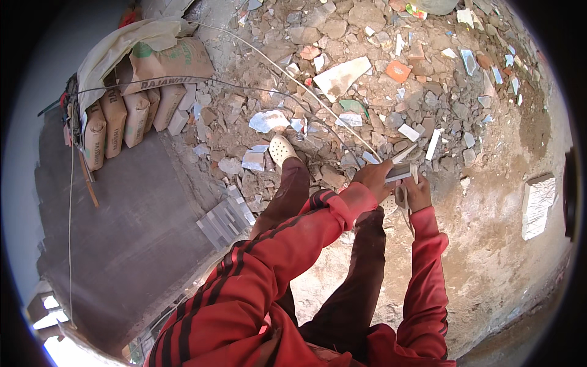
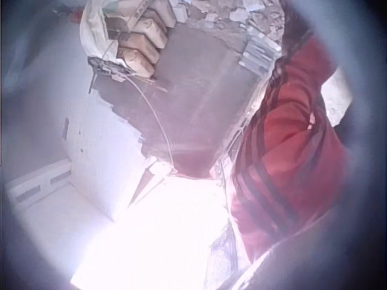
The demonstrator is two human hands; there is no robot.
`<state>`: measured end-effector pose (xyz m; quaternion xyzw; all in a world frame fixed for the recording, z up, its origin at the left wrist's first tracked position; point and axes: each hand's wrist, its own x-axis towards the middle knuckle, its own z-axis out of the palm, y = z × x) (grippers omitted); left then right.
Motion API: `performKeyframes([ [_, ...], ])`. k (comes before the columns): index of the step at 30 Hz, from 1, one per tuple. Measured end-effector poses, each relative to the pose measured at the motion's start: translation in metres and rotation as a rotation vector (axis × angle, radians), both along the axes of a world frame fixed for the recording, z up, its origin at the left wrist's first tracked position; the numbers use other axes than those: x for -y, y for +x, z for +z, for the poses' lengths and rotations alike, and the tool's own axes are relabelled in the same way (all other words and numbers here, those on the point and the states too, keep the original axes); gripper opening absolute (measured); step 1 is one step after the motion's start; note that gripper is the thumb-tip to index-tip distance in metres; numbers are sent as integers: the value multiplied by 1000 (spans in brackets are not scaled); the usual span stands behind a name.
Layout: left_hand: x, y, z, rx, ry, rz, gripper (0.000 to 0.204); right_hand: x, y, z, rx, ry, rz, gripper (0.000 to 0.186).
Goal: The person retrieves a tile and an angle grinder, plugs in the grinder, and cuts the tile into smaller pieces on the ground. The person then places the grinder on a wooden structure and walks away.
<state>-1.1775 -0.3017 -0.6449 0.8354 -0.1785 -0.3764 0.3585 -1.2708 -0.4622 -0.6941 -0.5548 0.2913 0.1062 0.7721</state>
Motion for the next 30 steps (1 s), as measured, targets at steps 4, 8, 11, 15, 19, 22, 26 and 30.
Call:
performKeyframes([
  [4, -123, 82, 19, 110, 19, 141, 41, -118, 113, 35, -97, 76, 37, 32],
  [8, -278, 191, 21, 120, -51, 284, 40, -262, 241, 41, -133, 11, 121, 38],
  [11, -405, 282, 45, 126, -119, 349, 41, -384, 335, 55, 76, -190, 201, 34],
  [15, -564, 348, 56, 247, -137, 511, 43, -541, 447, 86, 6, -36, 391, 32],
  [19, -705, 392, 65, 207, -136, 592, 43, -674, 504, 84, 19, -71, 471, 37],
  [22, -766, 410, 58, 106, -187, 756, 42, -748, 535, 88, -20, -70, 527, 43],
  [26, -815, 416, 26, -244, -670, 1033, 32, -797, 570, 107, 212, -633, 901, 65],
  [30, -820, 416, 4, -474, -709, 1126, 27, -806, 598, 133, -13, -643, 1032, 75],
])
